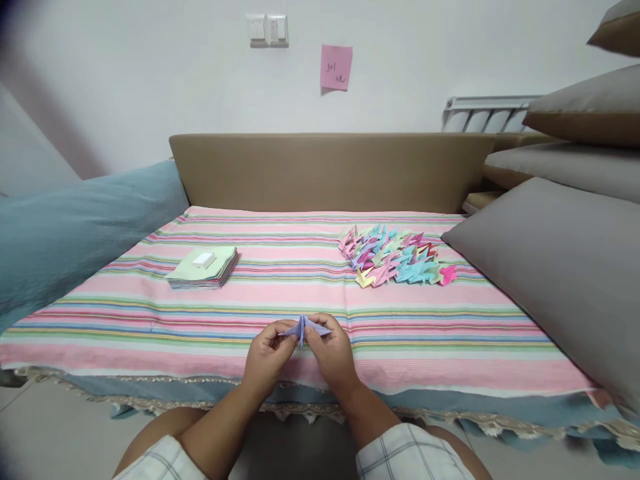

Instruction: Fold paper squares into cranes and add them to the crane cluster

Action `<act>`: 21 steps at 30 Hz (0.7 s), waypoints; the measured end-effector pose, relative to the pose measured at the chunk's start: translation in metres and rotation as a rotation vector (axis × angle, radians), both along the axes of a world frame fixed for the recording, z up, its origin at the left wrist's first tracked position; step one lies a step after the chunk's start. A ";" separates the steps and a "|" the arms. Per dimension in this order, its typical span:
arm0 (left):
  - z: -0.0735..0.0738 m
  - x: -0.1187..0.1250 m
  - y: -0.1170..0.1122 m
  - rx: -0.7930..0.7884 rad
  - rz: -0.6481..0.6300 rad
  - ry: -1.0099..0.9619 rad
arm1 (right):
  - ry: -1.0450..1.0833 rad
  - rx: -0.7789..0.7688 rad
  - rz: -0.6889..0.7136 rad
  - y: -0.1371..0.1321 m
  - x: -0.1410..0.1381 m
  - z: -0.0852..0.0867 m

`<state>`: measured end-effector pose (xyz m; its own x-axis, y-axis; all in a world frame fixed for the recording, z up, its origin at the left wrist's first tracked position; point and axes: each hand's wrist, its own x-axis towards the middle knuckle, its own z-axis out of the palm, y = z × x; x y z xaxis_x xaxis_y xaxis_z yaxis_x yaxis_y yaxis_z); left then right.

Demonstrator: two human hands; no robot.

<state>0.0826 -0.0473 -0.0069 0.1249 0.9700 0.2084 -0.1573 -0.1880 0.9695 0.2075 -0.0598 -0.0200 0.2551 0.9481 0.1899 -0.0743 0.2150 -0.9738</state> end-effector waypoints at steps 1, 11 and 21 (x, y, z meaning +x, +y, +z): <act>0.000 0.001 0.000 -0.012 0.002 -0.019 | -0.024 0.004 0.011 0.000 0.000 -0.001; -0.004 -0.001 0.003 0.052 0.026 0.146 | -0.034 0.041 0.020 -0.006 -0.007 0.005; -0.007 0.006 0.001 -0.229 0.058 -0.145 | 0.005 -0.047 -0.012 -0.006 -0.012 0.004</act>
<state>0.0888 -0.0467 -0.0138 0.0522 0.9986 -0.0051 -0.2932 0.0202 0.9558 0.1951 -0.0659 -0.0156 0.2678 0.9528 0.1434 -0.0771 0.1696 -0.9825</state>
